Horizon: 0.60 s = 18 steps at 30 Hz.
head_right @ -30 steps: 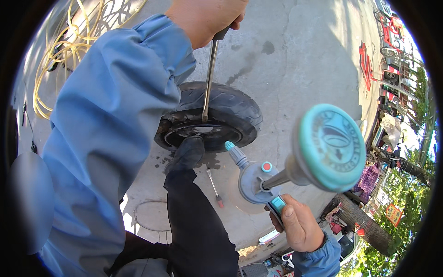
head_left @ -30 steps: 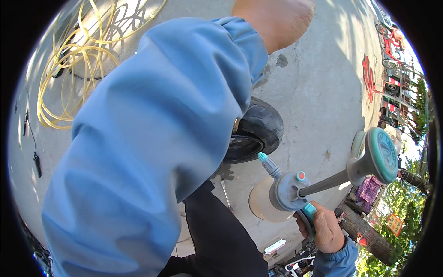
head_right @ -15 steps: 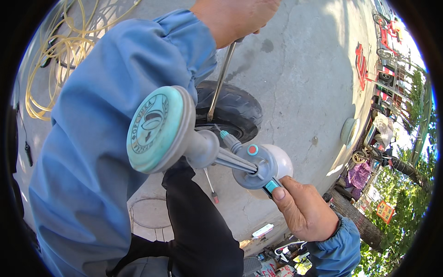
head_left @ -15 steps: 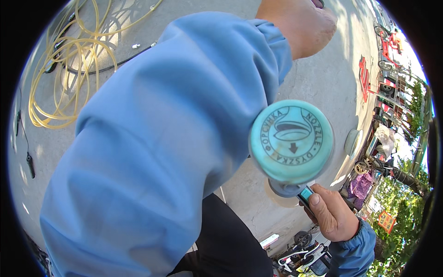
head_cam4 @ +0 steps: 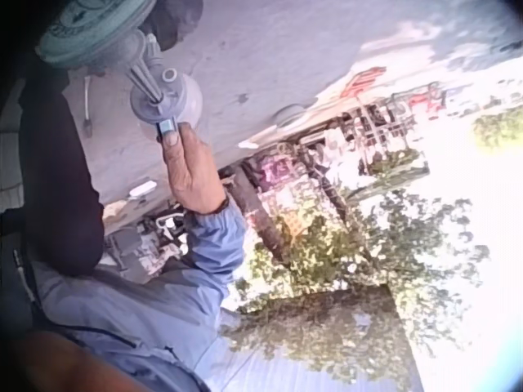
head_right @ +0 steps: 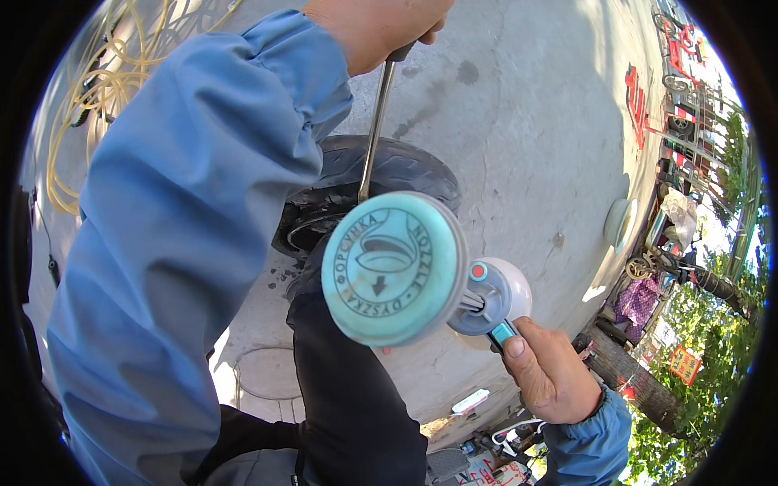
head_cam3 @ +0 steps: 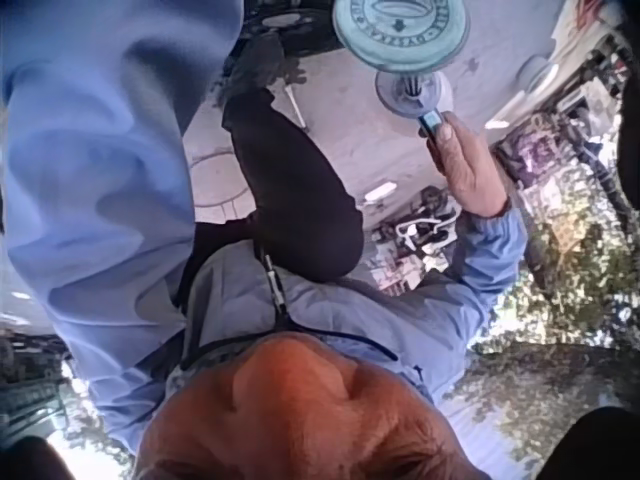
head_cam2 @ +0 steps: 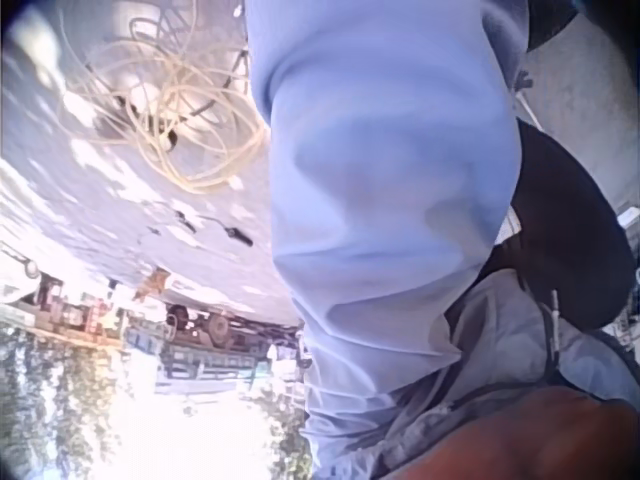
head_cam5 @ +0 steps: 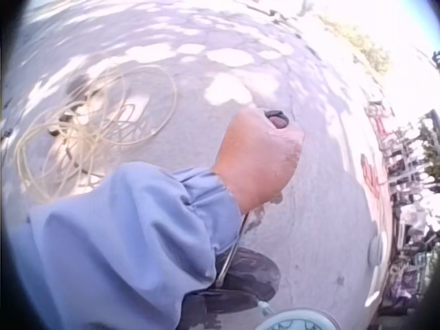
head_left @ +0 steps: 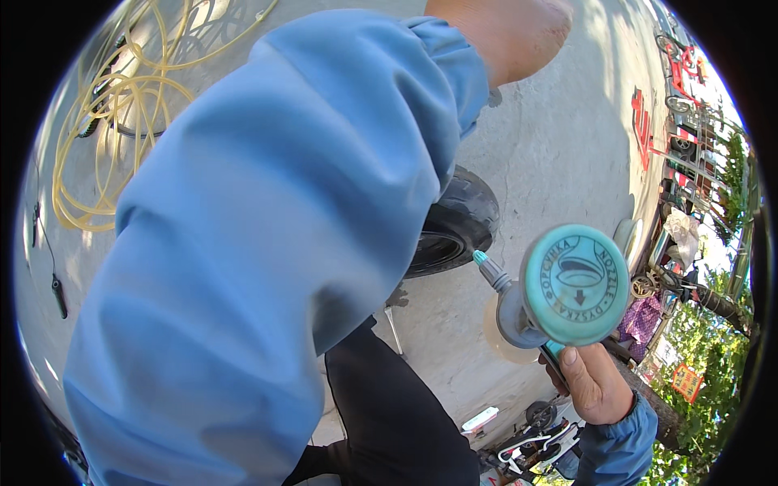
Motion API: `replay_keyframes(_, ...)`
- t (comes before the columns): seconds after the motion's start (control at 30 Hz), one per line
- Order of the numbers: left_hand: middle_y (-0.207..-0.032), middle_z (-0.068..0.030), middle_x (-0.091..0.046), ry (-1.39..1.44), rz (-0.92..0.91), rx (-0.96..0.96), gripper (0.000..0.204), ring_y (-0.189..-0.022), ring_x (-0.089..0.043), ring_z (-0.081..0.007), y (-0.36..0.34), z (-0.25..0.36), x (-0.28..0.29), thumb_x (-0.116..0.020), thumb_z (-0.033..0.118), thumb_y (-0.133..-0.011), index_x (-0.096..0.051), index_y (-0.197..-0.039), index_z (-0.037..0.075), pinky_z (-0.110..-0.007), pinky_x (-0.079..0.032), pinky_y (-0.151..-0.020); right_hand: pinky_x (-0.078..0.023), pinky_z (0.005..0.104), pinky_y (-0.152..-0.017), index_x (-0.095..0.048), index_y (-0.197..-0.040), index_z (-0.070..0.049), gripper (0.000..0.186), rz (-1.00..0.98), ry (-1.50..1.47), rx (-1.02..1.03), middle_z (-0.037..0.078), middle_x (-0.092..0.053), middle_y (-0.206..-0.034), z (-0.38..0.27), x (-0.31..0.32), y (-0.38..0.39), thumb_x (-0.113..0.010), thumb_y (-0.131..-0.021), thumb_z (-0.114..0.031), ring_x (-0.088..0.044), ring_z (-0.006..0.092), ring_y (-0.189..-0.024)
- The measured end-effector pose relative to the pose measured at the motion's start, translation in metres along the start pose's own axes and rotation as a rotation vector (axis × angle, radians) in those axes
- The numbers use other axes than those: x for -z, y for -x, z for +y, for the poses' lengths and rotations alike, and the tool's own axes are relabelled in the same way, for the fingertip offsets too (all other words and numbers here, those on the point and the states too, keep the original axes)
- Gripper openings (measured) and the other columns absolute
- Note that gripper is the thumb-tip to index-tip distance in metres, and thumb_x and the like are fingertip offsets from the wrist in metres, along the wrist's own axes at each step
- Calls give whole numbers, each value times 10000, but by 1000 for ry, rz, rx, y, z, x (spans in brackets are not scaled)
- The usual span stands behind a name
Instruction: The person uses two tire levers to pry a small black tire off its rim. They repeatedly insert the levers between the tire bead and rim, lever the bead over the edge, and rotate the wheel to continue the process until the tire is fully removed from the rim.
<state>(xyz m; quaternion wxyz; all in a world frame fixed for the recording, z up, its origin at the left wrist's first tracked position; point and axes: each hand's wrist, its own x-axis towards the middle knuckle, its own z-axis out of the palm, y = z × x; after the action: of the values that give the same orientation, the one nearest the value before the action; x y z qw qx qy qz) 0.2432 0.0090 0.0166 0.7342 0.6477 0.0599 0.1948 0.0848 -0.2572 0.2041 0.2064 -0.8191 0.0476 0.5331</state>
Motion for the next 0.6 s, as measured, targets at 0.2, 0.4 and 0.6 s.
replay_keyframes(0.2,-582,-137,-610,-16,-22,143,349,-439,-561,-237,11,22,-1,-617,262,-956,-642,-730,-3,-408,-431,-419,-445,403,-640,-587,-1162,46,483,-9,-107,56,113,-528,-719,43,-14,11,-442,-1137,-414,-517,250,-638)
replay_keyframes(0.4,-564,-49,-535,87,25,307,321,-430,-526,-177,11,27,10,-617,231,-994,-571,-716,76,-341,-433,-421,-399,277,-618,-609,-1093,42,681,36,-381,12,68,-565,-793,91,-46,14,-447,-1074,-619,-509,131,-679)
replay_keyframes(0.6,-587,-2,-502,58,57,281,304,-483,-527,-146,18,26,7,-628,238,-992,-528,-726,132,-333,-472,-481,-426,265,-629,-604,-1165,31,645,144,-676,32,48,-563,-846,148,-98,7,-384,-1118,-574,-515,109,-701)
